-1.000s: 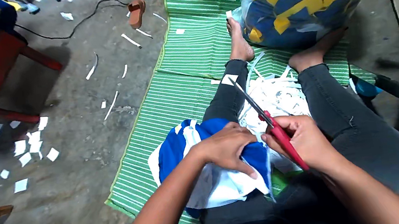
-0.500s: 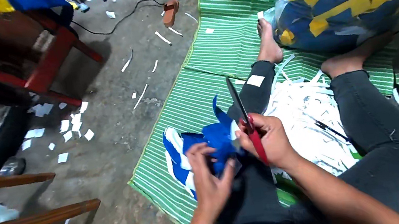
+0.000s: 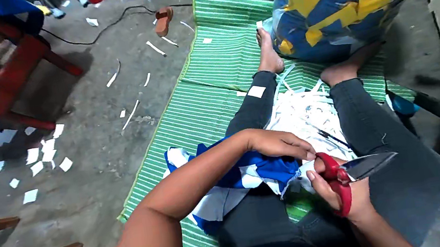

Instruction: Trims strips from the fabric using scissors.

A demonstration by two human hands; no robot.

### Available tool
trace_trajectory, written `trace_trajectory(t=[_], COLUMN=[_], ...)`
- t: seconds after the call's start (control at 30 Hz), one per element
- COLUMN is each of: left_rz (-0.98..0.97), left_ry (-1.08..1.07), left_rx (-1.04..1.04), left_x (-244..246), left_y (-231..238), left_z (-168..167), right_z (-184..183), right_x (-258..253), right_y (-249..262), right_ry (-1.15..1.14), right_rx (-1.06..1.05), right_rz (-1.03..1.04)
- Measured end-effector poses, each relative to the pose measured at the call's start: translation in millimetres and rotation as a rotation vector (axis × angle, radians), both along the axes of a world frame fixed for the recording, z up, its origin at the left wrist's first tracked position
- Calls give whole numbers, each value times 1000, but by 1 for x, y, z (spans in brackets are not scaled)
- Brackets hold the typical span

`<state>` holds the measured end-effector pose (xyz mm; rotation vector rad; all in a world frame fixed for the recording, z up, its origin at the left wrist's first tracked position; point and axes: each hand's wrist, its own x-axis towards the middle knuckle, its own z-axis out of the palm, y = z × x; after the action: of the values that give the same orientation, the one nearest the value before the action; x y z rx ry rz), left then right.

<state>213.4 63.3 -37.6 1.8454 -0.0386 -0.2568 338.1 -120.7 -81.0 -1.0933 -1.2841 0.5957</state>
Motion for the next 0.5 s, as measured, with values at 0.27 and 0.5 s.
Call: trace_trajectory(t=[0.27,0.5], left_rz=[101,416], left_ry=[-32,49], left_rx=[4,340], left_x=[-44,-67], left_y=[-13,-31], left_z=[-11,0], right_z=[-8,1], right_x=[7,25], right_y=[1,-11], right_ry=[2,49], right_rx=[-41,-405], right_rz=[24,93])
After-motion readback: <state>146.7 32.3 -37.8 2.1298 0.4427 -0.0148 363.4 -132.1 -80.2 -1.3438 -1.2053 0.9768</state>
